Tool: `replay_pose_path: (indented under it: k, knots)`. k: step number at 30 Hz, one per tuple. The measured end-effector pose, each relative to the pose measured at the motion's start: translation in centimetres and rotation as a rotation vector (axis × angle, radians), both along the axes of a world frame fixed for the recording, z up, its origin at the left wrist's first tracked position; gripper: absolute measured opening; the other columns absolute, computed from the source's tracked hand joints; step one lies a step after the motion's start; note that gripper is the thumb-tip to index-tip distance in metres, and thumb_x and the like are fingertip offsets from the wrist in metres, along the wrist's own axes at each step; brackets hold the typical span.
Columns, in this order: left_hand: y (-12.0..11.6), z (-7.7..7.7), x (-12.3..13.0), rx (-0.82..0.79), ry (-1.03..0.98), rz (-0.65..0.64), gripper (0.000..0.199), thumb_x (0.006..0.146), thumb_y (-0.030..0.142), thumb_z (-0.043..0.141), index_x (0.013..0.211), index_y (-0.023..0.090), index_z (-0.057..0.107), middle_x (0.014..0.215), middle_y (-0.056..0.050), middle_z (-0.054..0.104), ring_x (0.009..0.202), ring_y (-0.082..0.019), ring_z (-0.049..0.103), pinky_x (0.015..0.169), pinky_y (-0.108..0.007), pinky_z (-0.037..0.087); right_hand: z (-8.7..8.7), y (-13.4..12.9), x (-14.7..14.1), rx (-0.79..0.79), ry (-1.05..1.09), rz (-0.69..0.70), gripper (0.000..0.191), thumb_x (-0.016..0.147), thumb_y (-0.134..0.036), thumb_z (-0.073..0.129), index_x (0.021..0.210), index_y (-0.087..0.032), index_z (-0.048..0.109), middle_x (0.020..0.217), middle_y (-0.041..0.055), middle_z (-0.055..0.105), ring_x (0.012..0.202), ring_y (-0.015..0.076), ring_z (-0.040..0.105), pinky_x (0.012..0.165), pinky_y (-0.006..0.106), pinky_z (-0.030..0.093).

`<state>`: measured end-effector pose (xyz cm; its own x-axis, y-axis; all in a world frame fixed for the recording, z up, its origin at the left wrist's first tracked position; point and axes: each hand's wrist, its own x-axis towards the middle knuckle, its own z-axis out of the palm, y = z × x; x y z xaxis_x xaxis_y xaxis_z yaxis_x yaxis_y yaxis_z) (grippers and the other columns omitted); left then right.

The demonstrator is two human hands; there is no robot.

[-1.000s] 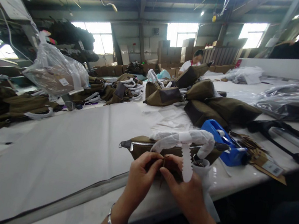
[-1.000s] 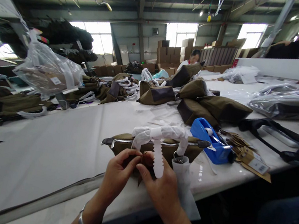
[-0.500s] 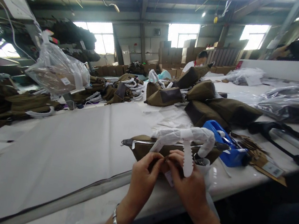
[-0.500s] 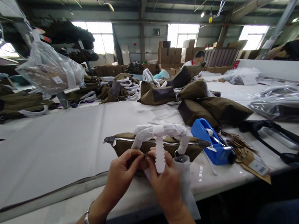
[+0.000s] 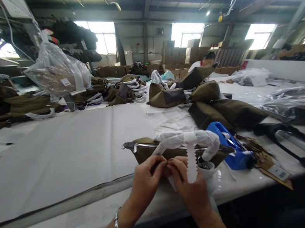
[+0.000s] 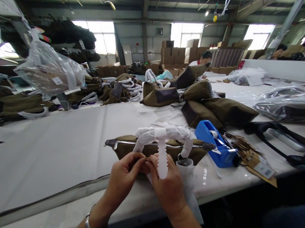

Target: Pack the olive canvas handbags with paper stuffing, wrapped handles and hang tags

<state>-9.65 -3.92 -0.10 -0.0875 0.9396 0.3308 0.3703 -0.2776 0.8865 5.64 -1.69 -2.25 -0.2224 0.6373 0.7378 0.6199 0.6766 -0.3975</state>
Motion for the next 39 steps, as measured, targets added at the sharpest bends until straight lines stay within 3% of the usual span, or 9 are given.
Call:
replay_pose_path:
  k: [7, 12, 17, 24, 31, 39]
  knots:
    - [-0.3, 1.0, -0.3, 0.094, 0.076, 0.084, 0.009, 0.096, 0.026, 0.061, 0.096, 0.021, 0.068, 0.092, -0.003, 0.073, 0.084, -0.018, 0.069, 0.077, -0.027, 0.053, 0.6, -0.2, 0.2, -0.286, 0.275, -0.003, 0.021, 0.101, -0.039, 0.052, 0.098, -0.022, 0.065, 0.092, 0.0072, 0.075, 0.085, 0.0251, 0.073, 0.074, 0.038, 0.059]
    - [-0.3, 1.6, -0.1, 0.132, 0.063, 0.031, 0.008, 0.094, 0.024, 0.065, 0.092, 0.021, 0.072, 0.091, -0.003, 0.07, 0.086, -0.017, 0.067, 0.078, -0.025, 0.051, 1.6, -0.3, 0.7, -0.478, 0.415, 0.068, 0.021, 0.094, -0.045, 0.063, 0.089, -0.025, 0.068, 0.087, 0.0031, 0.076, 0.079, 0.0233, 0.073, 0.063, 0.031, 0.059]
    - [-0.3, 1.6, 0.1, 0.106, 0.022, 0.004, 0.007, 0.093, 0.023, 0.067, 0.091, 0.022, 0.075, 0.091, -0.002, 0.069, 0.086, -0.016, 0.065, 0.077, -0.025, 0.05, 2.0, -0.2, 0.7, -0.525, 0.475, 0.121, 0.021, 0.091, -0.045, 0.067, 0.088, -0.025, 0.07, 0.088, 0.0034, 0.077, 0.08, 0.0227, 0.073, 0.063, 0.03, 0.06]
    - [-0.5, 1.5, -0.2, 0.065, -0.055, -0.005, 0.006, 0.09, 0.023, 0.07, 0.088, 0.021, 0.074, 0.085, -0.001, 0.067, 0.079, -0.015, 0.062, 0.071, -0.023, 0.047, 0.7, -0.1, 0.7, -0.575, 0.558, 0.112, 0.028, 0.087, -0.047, 0.072, 0.102, -0.024, 0.074, 0.101, 0.0062, 0.079, 0.091, 0.0245, 0.075, 0.076, 0.035, 0.063]
    - [-0.3, 1.2, -0.5, 0.076, -0.056, -0.014, 0.006, 0.09, 0.021, 0.07, 0.086, 0.02, 0.075, 0.084, -0.001, 0.067, 0.077, -0.014, 0.061, 0.069, -0.023, 0.046, 0.2, -0.1, 0.4, -0.622, 0.635, 0.161, 0.025, 0.085, -0.046, 0.075, 0.097, -0.024, 0.076, 0.098, 0.0055, 0.078, 0.089, 0.0238, 0.075, 0.078, 0.036, 0.063]
    - [-0.4, 1.2, -0.7, 0.079, -0.035, -0.029, 0.008, 0.091, 0.022, 0.07, 0.086, 0.019, 0.075, 0.081, 0.0, 0.065, 0.072, -0.013, 0.058, 0.067, -0.023, 0.044, -0.6, 0.1, 0.4, -0.622, 0.584, 0.133, 0.022, 0.087, -0.046, 0.073, 0.096, -0.026, 0.076, 0.102, 0.0039, 0.078, 0.093, 0.0239, 0.073, 0.087, 0.039, 0.059]
